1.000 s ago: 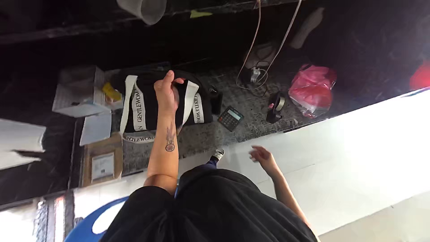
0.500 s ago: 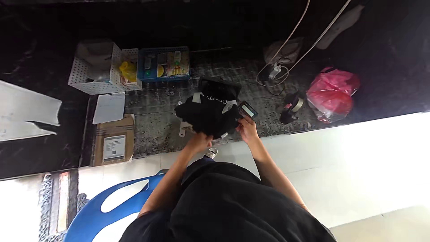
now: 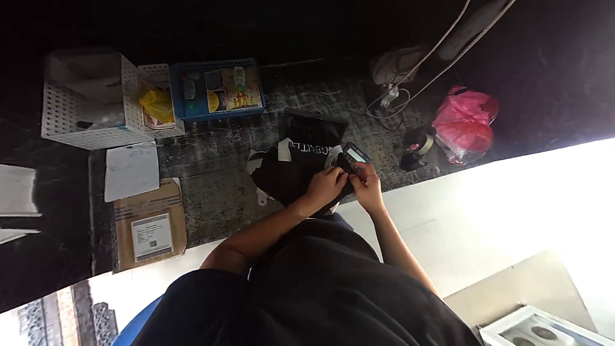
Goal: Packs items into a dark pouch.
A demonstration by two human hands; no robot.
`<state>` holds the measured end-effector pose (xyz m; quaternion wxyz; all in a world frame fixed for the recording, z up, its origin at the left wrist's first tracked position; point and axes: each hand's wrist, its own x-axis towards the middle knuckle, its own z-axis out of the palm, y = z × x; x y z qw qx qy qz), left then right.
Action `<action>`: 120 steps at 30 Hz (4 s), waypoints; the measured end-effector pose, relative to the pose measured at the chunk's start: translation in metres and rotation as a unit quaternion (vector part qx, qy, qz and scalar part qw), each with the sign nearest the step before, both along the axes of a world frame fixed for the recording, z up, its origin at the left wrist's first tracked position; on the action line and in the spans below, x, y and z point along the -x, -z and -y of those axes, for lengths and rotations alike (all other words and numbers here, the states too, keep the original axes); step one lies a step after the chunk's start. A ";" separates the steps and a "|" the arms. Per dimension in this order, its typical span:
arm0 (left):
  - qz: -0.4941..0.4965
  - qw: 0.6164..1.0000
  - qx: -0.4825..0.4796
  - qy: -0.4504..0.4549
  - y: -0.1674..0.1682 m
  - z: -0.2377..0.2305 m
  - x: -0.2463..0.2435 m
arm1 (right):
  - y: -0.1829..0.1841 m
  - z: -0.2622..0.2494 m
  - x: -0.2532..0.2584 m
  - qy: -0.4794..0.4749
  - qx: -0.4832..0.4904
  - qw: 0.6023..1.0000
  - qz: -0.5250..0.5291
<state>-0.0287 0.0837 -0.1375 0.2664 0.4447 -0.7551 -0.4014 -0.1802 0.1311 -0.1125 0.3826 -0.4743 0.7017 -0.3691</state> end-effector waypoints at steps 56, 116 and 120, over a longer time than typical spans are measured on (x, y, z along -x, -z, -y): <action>0.302 0.925 -0.022 0.228 0.018 0.076 -0.082 | 0.032 0.061 -0.040 -0.178 -0.228 0.933 -0.213; -0.004 0.992 -0.102 -0.076 0.035 0.019 -0.093 | 0.024 -0.047 -0.064 -0.045 0.117 0.945 -0.301; 0.078 0.990 -0.005 0.113 0.011 0.029 -0.083 | 0.025 -0.045 -0.069 -0.062 0.133 0.938 -0.313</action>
